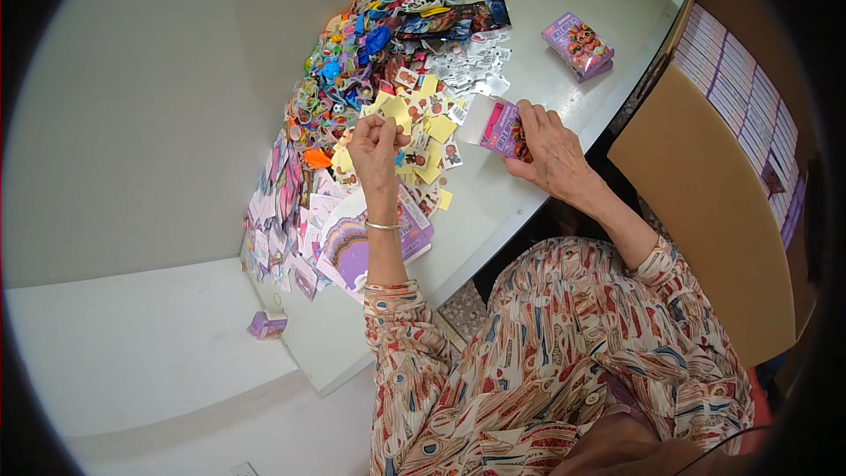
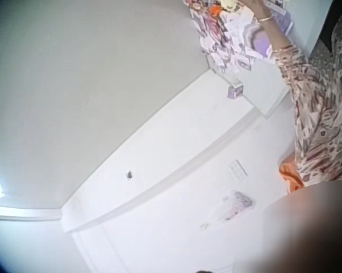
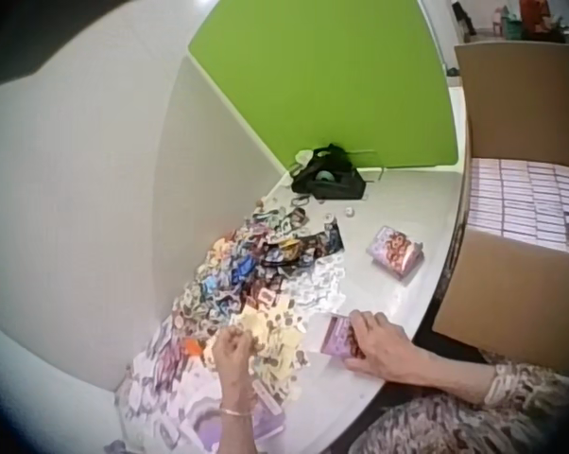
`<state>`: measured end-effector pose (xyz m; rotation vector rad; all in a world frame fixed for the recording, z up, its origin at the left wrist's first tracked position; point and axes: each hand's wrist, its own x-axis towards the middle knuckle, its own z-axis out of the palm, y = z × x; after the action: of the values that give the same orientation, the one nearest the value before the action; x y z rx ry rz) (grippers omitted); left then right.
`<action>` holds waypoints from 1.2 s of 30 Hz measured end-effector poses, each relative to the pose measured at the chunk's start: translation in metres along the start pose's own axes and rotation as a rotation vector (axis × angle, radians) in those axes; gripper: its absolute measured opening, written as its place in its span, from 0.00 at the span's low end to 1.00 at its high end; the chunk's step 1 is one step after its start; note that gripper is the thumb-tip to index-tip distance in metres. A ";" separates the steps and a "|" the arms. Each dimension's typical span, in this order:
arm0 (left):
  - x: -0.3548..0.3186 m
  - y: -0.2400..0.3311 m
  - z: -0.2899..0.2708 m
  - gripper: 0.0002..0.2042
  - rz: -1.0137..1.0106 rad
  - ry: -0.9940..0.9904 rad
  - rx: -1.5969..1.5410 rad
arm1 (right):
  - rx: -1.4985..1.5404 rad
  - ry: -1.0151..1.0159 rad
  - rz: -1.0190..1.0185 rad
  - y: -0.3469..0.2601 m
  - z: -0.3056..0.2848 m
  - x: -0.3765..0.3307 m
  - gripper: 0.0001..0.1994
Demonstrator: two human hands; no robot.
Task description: Sort and organize various small colorful packaged items on a workspace table.
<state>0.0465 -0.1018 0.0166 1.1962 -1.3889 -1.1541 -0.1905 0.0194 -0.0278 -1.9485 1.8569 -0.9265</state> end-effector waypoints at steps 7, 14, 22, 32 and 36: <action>-0.016 0.009 0.020 0.04 0.006 -0.105 0.012 | 0.165 -0.067 -0.089 -0.005 -0.008 0.005 0.38; -0.042 0.018 0.045 0.07 -0.033 -0.281 -0.177 | 0.588 -0.150 -0.300 -0.015 -0.006 0.016 0.43; -0.047 0.013 0.037 0.07 -0.053 -0.331 -0.241 | 0.609 -0.167 -0.251 -0.016 0.003 0.018 0.42; -0.050 0.009 0.033 0.06 -0.069 -0.286 -0.251 | 0.636 -0.170 -0.279 -0.020 0.011 0.024 0.40; -0.043 -0.001 0.023 0.07 -0.043 -0.207 -0.207 | 0.647 -0.165 -0.277 -0.020 0.013 0.025 0.39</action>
<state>0.0270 -0.0569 0.0099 0.9855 -1.3615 -1.4481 -0.1678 -0.0049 -0.0190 -1.8049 1.0260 -1.2125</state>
